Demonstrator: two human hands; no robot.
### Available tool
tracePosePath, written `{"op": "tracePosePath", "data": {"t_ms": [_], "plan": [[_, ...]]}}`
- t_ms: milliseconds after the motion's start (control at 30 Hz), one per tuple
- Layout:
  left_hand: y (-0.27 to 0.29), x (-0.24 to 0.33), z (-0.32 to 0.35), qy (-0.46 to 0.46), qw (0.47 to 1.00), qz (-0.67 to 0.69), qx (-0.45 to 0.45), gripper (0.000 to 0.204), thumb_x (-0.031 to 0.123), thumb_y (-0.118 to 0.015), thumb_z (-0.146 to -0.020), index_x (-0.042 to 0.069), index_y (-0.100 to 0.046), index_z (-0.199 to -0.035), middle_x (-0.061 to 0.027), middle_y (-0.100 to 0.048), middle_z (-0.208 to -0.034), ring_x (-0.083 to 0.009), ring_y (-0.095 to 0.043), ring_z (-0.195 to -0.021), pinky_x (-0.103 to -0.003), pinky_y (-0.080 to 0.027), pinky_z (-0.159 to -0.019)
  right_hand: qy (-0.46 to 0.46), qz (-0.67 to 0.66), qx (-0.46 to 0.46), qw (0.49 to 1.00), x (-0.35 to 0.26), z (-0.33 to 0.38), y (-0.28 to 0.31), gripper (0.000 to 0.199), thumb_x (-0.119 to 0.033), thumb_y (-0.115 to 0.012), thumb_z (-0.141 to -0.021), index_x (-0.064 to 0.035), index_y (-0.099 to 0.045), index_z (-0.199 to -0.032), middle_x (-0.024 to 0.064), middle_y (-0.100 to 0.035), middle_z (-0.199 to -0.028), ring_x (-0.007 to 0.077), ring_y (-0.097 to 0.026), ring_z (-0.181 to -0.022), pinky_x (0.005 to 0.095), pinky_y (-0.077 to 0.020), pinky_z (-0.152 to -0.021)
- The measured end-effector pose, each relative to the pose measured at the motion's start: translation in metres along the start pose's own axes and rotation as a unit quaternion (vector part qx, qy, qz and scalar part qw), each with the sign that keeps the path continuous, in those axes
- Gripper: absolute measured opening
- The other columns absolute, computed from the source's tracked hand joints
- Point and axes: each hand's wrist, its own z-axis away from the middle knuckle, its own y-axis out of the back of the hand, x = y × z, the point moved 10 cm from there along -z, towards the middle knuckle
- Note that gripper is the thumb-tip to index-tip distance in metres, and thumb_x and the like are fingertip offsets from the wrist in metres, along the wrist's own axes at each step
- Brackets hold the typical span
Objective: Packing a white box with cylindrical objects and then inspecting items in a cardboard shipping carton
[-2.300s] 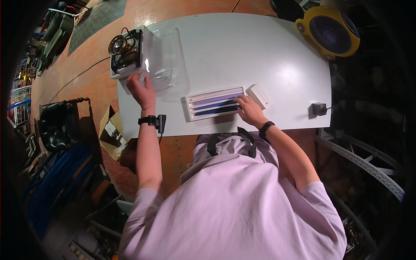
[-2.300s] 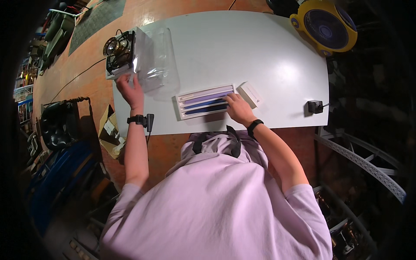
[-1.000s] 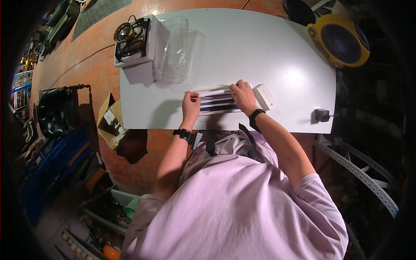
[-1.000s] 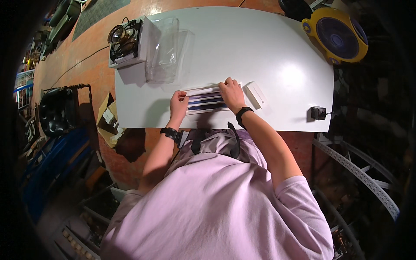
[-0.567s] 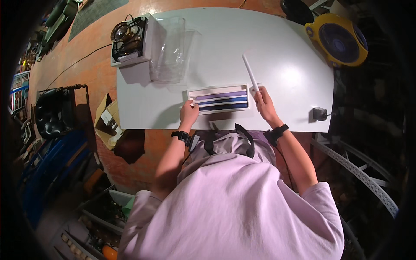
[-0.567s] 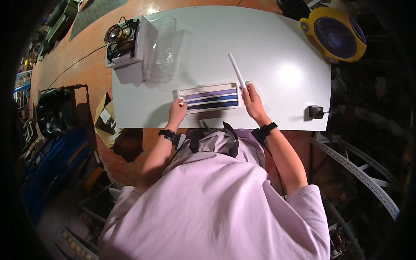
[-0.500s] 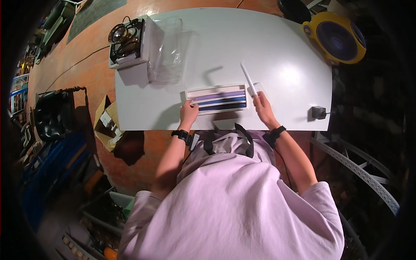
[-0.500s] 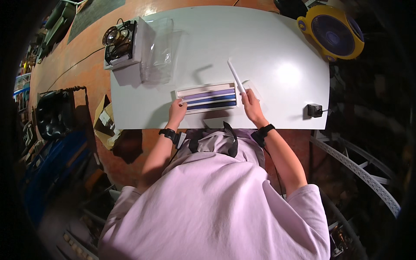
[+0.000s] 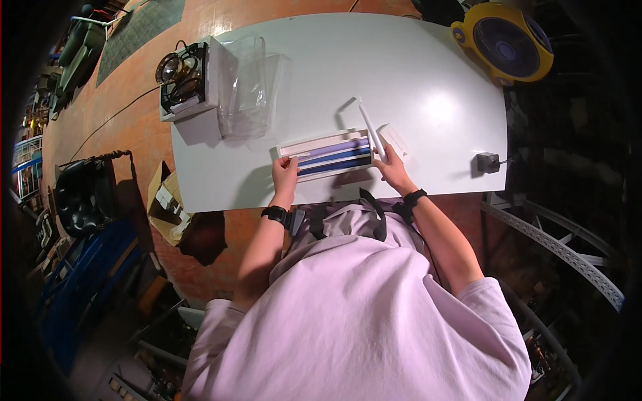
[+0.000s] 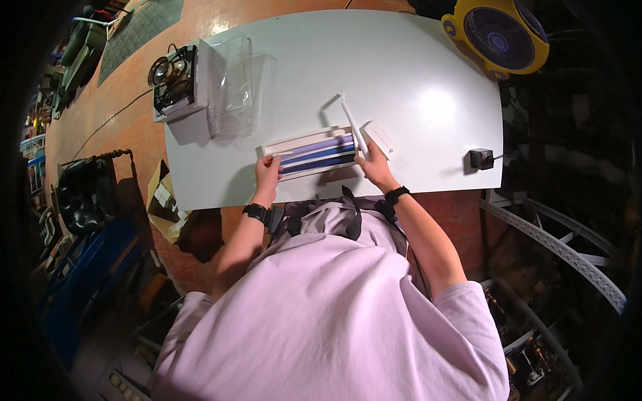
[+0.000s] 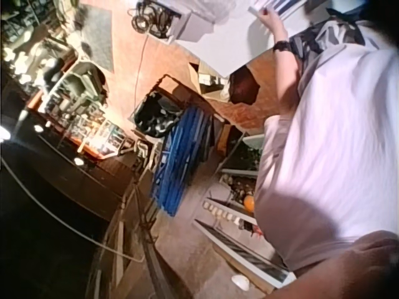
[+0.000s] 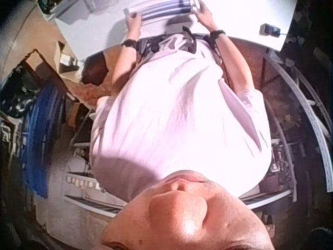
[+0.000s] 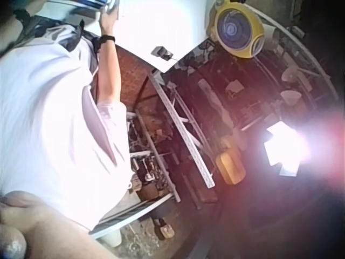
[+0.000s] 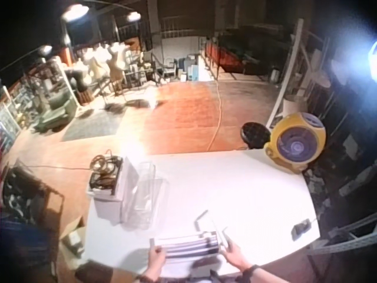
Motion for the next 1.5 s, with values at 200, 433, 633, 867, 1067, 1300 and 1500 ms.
{"op": "tracePosePath", "data": {"t_ms": [200,433,633,867,1067,1300,1500], "plan": [[-0.009,0.024,0.013,-0.023,0.987,0.149,-0.048,0.021,0.016,-0.067,-0.101,0.004,-0.053,-0.111,-0.009,-0.066,-0.103,-0.019,-0.072,-0.095,-0.028,-0.057,-0.078,0.006,-0.021,0.001,1.0,-0.001,0.002,-0.001,0.039,-0.023,-0.068,-0.089,-0.0059,-0.054,-0.122,0.0099,-0.063,-0.097,0.0161,-0.059,-0.067,0.0313,-0.0516,-0.054],[0.019,0.053,0.007,-0.107,0.983,0.147,-0.027,0.018,0.011,-0.065,-0.101,0.003,-0.05,-0.11,-0.0103,-0.066,-0.102,-0.02,-0.073,-0.093,-0.028,-0.056,-0.081,0.002,-0.023,-0.001,1.0,0.002,0.002,0.007,0.038,-0.019,-0.066,-0.091,-0.005,-0.05,-0.123,0.005,-0.065,-0.134,0.0115,-0.059,-0.074,0.0274,-0.0507,-0.052],[0.016,0.051,-0.01,-0.093,0.983,0.157,-0.012,0.022,0.011,-0.066,-0.1,0.002,-0.049,-0.111,-0.0124,-0.066,-0.105,-0.0223,-0.073,-0.096,-0.029,-0.057,-0.083,0.015,-0.051,0.004,0.999,-0.004,0.003,0.004,0.039,-0.021,-0.068,-0.088,-0.007,-0.054,-0.122,0.0069,-0.068,-0.116,0.0149,-0.06,-0.073,0.0304,-0.052,-0.055],[-0.006,0.034,-0.016,-0.062,0.983,0.17,-0.006,0.026,0.013,-0.068,-0.098,0.001,-0.05,-0.111,-0.0125,-0.067,-0.101,-0.021,-0.073,-0.09,-0.029,-0.058,-0.073,0.024,-0.032,0.001,0.999,-0.007,0.005,0.003,0.039,-0.021,-0.069,-0.088,-0.0057,-0.055,-0.121,0.0081,-0.065,-0.101,0.0145,-0.058,-0.069,0.0313,-0.0504,-0.055],[0.006,0.02,-0.03,-0.047,0.998,0.003,0.041,0.028,0.017,-0.068,-0.096,-0.003,-0.064,-0.113,-0.0085,-0.069,-0.09,-0.014,-0.068,-0.074,-0.026,-0.05,-0.052,0.035,-0.028,0.008,0.999,-0.012,0.005,0.003,0.041,-0.019,-0.069,-0.087,-0.0044,-0.057,-0.123,0.0087,-0.064,-0.093,0.0142,-0.056,-0.062,0.0327,-0.0477,-0.055],[0.029,0.029,-0.025,-0.141,0.968,-0.191,0.08,0.027,0.025,-0.067,-0.091,0.001,-0.074,-0.102,-0.0154,-0.074,-0.089,-0.0283,-0.071,-0.077,-0.039,-0.055,-0.072,0.053,0.029,0.033,0.998,-0.013,0.005,0.008,0.043,-0.02,-0.07,-0.085,-0.0027,-0.056,-0.121,0.0159,-0.066,-0.097,0.0272,-0.064,-0.077,0.0389,-0.0518,-0.071],[0.017,0.02,0.005,-0.104,0.931,-0.349,0.026,0.028,0.029,-0.065,-0.09,0.006,-0.075,-0.1,-0.0195,-0.075,-0.098,-0.0375,-0.072,-0.093,-0.044,-0.056,-0.08,0.116,0.1,0.049,0.987,-0.022,0.008,0.008,0.045,-0.022,-0.07,-0.083,-0.002,-0.055,-0.121,0.0236,-0.067,-0.108,0.0405,-0.064,-0.103,0.044,-0.0501,-0.092]]}}
